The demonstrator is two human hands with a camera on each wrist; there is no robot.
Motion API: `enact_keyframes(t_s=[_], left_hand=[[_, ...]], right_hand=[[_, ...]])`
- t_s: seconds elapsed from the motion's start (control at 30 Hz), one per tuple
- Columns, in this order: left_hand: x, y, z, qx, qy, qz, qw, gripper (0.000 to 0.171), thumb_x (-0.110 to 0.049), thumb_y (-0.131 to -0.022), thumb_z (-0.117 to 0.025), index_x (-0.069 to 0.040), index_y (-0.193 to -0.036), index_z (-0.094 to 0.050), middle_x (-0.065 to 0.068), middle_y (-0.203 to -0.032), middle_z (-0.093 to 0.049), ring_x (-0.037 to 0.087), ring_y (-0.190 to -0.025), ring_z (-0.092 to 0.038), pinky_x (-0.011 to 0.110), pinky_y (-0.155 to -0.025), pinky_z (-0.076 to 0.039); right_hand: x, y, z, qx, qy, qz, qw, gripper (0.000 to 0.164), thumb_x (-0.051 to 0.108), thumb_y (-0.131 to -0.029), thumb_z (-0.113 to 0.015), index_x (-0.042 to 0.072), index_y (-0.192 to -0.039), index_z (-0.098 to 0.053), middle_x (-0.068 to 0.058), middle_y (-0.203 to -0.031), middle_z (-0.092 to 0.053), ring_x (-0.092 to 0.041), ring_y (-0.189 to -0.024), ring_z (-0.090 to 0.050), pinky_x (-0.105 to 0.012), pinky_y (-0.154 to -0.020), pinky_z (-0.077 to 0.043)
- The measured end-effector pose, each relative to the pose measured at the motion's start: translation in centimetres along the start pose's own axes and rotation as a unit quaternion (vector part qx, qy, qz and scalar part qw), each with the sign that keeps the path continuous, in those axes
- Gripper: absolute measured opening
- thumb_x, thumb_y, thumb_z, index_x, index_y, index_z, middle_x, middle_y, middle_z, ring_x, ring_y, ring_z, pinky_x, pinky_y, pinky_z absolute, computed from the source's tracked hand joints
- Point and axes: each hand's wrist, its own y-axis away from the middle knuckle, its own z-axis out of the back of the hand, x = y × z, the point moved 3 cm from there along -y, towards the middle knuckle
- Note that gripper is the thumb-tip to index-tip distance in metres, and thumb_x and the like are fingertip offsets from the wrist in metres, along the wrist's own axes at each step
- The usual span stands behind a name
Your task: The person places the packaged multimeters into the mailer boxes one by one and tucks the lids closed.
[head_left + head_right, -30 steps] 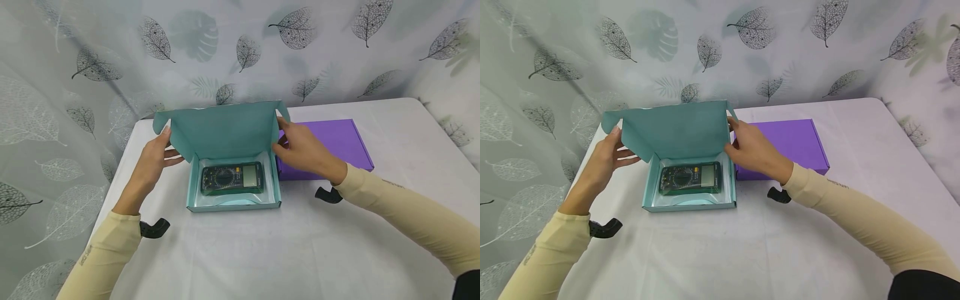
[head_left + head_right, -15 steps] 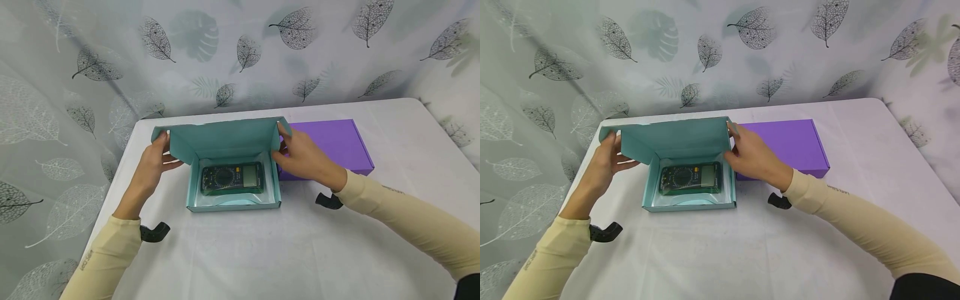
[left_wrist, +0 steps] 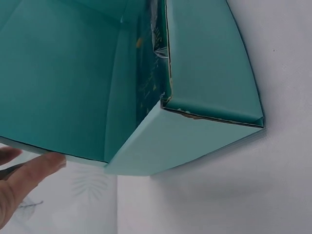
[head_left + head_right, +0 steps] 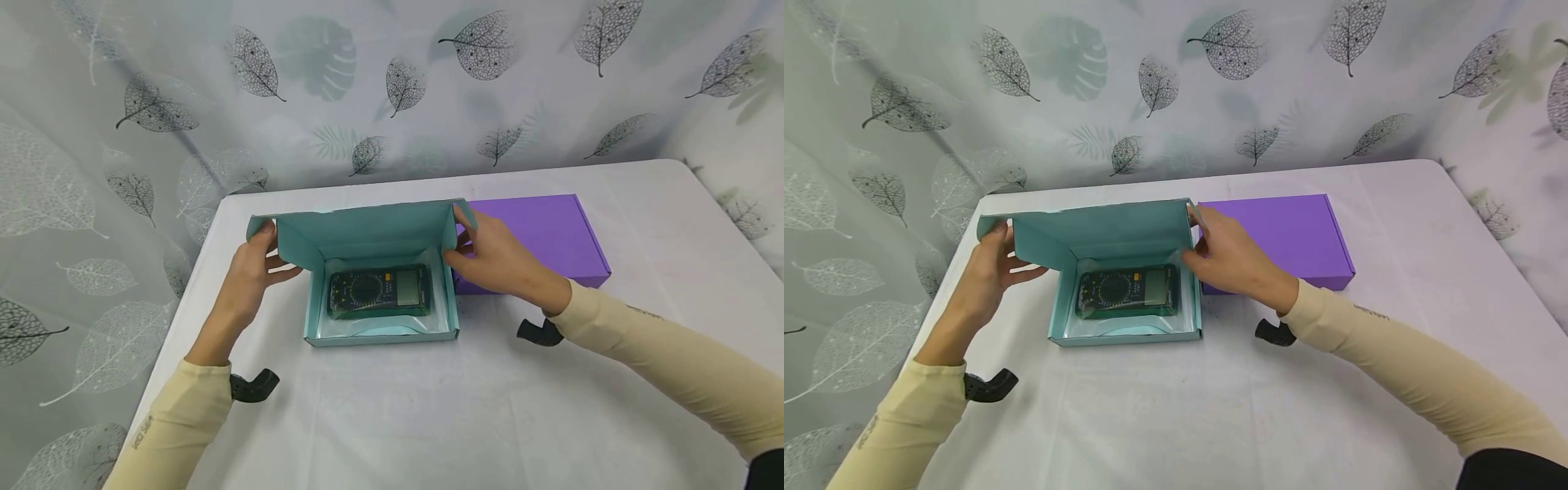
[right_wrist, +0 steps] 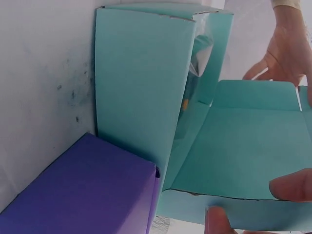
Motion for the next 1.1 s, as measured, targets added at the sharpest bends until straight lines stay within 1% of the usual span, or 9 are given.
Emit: enact_keyframes(t_s=[0.1,0.3,0.43,0.6,0.73,0.8,0.93,1.0,1.1], left_hand=[[0.0,0.1,0.0,-0.003,0.012,0.001,0.9999,0.069,-0.055,-0.109,-0.035,0.002,-0.139,-0.057,0.024,-0.134,-0.057,0.038,-0.113,-0.068,0.041,-0.092,-0.057],[0.1,0.1,-0.1,0.0,0.006,-0.008,0.9999,0.069,-0.055,-0.109,-0.034,0.003,-0.138,-0.057,0.023,-0.133,-0.056,0.043,-0.119,-0.064,0.042,-0.092,-0.057],[0.3,0.2,-0.1,0.003,0.014,-0.008,0.9999,0.069,-0.055,-0.109,-0.036,0.004,-0.137,-0.057,0.023,-0.134,-0.056,0.044,-0.122,-0.062,0.042,-0.093,-0.056],[0.3,0.2,-0.1,0.0,0.028,-0.01,0.9996,0.068,-0.054,-0.109,-0.038,0.005,-0.137,-0.057,0.021,-0.138,-0.055,0.042,-0.122,-0.062,0.043,-0.093,-0.056],[0.2,0.1,-0.3,-0.006,0.029,-0.01,0.9995,0.068,-0.054,-0.109,-0.04,0.007,-0.133,-0.057,0.025,-0.132,-0.056,0.041,-0.12,-0.064,0.044,-0.092,-0.056],[0.2,0.1,-0.4,-0.007,0.022,-0.01,0.9997,0.068,-0.054,-0.109,-0.04,0.007,-0.132,-0.057,0.027,-0.129,-0.056,0.042,-0.119,-0.064,0.045,-0.092,-0.056],[0.4,0.5,-0.3,-0.006,0.012,-0.01,0.9999,0.067,-0.053,-0.109,-0.041,0.006,-0.135,-0.057,0.026,-0.127,-0.057,0.043,-0.117,-0.064,0.044,-0.093,-0.056],[0.6,0.8,-0.3,0.0,0.008,-0.012,0.9999,0.065,-0.052,-0.11,-0.041,0.005,-0.137,-0.058,0.024,-0.127,-0.06,0.039,-0.116,-0.065,0.042,-0.093,-0.056],[0.8,1.2,0.0,0.012,-0.005,-0.015,0.9998,0.057,-0.046,-0.112,-0.043,0.001,-0.141,-0.06,0.017,-0.132,-0.063,0.031,-0.118,-0.066,0.039,-0.098,-0.053]], right_hand=[[0.1,0.0,0.1,0.0,-0.005,-0.008,1.0,0.049,-0.003,-0.092,-0.065,0.003,-0.139,-0.055,-0.019,-0.122,-0.067,-0.031,-0.098,-0.071,-0.045,-0.083,-0.059],[0.1,0.2,0.1,-0.004,-0.006,-0.018,1.0,0.046,-0.001,-0.092,-0.068,0.002,-0.136,-0.058,-0.018,-0.122,-0.066,-0.032,-0.101,-0.07,-0.045,-0.085,-0.059],[0.0,0.4,0.0,0.0,-0.004,-0.03,1.0,0.043,0.001,-0.092,-0.07,0.001,-0.134,-0.059,-0.018,-0.123,-0.065,-0.032,-0.105,-0.069,-0.046,-0.087,-0.058],[-0.1,0.4,0.1,-0.007,-0.001,-0.027,1.0,0.044,0.0,-0.091,-0.072,0.0,-0.133,-0.059,-0.018,-0.123,-0.066,-0.032,-0.103,-0.069,-0.047,-0.085,-0.059],[0.0,0.4,0.1,-0.013,0.001,-0.031,0.999,0.046,0.001,-0.09,-0.073,0.0,-0.134,-0.059,-0.018,-0.123,-0.066,-0.033,-0.102,-0.069,-0.047,-0.085,-0.059],[0.0,0.5,0.0,-0.014,0.001,-0.036,0.999,0.046,0.001,-0.09,-0.073,-0.001,-0.133,-0.059,-0.019,-0.124,-0.065,-0.033,-0.103,-0.068,-0.048,-0.086,-0.059],[0.0,0.6,-0.1,-0.012,-0.003,-0.033,0.999,0.049,0.001,-0.089,-0.073,-0.002,-0.136,-0.058,-0.02,-0.129,-0.061,-0.034,-0.104,-0.068,-0.047,-0.087,-0.059],[0.0,0.7,-0.2,-0.009,-0.004,-0.024,1.0,0.051,0.0,-0.089,-0.074,-0.002,-0.137,-0.057,-0.02,-0.131,-0.06,-0.035,-0.104,-0.068,-0.046,-0.086,-0.059],[-0.3,0.9,-0.4,-0.002,0.001,-0.007,1.0,0.051,-0.002,-0.087,-0.074,-0.001,-0.135,-0.057,-0.019,-0.131,-0.059,-0.034,-0.101,-0.069,-0.047,-0.086,-0.059]])
